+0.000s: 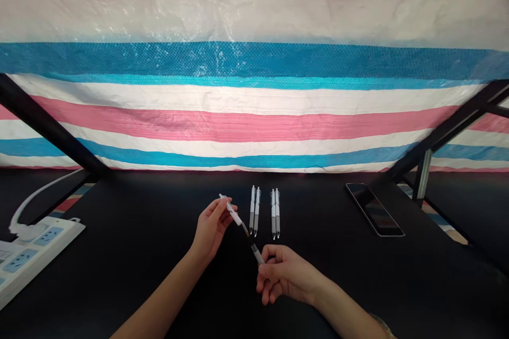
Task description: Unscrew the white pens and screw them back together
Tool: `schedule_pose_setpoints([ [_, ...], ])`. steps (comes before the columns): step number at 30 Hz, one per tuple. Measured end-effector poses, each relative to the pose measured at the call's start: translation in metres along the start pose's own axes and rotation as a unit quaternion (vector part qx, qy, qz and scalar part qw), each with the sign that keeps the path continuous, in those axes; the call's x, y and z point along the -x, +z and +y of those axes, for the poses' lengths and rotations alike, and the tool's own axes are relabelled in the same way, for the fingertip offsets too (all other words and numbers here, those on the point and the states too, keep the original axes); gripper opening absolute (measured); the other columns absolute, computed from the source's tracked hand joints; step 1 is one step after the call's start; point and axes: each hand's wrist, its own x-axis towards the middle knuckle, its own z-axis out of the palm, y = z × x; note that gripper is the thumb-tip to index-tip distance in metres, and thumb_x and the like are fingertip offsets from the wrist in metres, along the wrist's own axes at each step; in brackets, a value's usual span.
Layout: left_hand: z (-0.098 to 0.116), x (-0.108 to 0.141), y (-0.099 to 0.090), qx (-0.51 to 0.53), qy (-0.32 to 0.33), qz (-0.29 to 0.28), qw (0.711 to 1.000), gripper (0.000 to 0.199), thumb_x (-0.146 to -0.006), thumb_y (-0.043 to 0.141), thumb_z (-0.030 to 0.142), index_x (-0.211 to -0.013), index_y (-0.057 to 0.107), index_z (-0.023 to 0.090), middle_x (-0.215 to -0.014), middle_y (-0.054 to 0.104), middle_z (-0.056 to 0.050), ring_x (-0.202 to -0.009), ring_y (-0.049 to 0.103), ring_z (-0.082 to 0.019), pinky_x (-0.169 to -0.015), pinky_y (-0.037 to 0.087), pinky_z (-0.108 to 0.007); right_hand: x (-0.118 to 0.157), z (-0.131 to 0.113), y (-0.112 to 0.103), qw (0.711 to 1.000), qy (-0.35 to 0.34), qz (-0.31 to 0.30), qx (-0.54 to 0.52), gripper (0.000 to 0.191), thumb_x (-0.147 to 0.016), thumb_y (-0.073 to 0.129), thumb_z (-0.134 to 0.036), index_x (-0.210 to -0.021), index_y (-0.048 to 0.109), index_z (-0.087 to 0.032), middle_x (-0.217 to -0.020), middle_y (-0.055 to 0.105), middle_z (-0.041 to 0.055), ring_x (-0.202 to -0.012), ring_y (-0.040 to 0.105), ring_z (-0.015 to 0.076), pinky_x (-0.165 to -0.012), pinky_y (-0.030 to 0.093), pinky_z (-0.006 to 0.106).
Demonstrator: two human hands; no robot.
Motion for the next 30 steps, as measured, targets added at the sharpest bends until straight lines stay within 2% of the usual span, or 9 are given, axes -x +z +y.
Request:
schedule_pose_setpoints([
  [7,-0.001,0.004,0.002,-0.020,-0.003,-0.009,1.000,0.022,-0.072,0.071,0.032,-0.084,0.068,0.014,-0.070,0.068,-0.005,-0.067,0.060,-0.012,-0.062,0.049,-0.020,0.001,-0.002,0.001,1.000,0.001,0.015,-0.002,0.038,-0.068,0.073,-0.032,-0.080,0.040,-0.017,-0.065,0.067,0.0046,-0.052,0.065,0.0153,-0.043,0.045,0.018],
  [18,0.000,0.004,0.004,-0.020,0.004,-0.004,1.000,0.025,-0.070,0.073,0.033,-0.085,0.068,0.013,-0.071,0.068,-0.005,-0.066,0.060,-0.012,-0.061,0.050,-0.020,-0.001,0.002,-0.003,1.000,0.000,0.001,-0.001,0.039,-0.068,0.073,-0.031,-0.081,0.040,-0.017,-0.066,0.068,0.0060,-0.052,0.065,0.0166,-0.043,0.046,0.019],
  [26,-0.006,0.017,0.013,-0.064,-0.025,-0.078,0.995,0.023,-0.072,0.072,0.034,-0.082,0.066,0.014,-0.068,0.066,-0.004,-0.061,0.059,-0.013,-0.057,0.050,-0.023,0.000,0.000,-0.001,1.000,0.003,0.013,-0.002,0.039,-0.068,0.072,-0.033,-0.080,0.039,-0.017,-0.065,0.067,0.0047,-0.050,0.064,0.0159,-0.042,0.045,0.018],
  [30,-0.007,0.020,0.014,-0.078,-0.027,-0.090,0.992,0.021,-0.075,0.069,0.033,-0.083,0.065,0.014,-0.069,0.066,-0.004,-0.062,0.059,-0.012,-0.059,0.050,-0.022,0.000,-0.001,0.000,1.000,-0.004,0.023,0.000,0.038,-0.069,0.071,-0.035,-0.081,0.040,-0.017,-0.064,0.066,0.0035,-0.050,0.064,0.0150,-0.042,0.044,0.018],
])
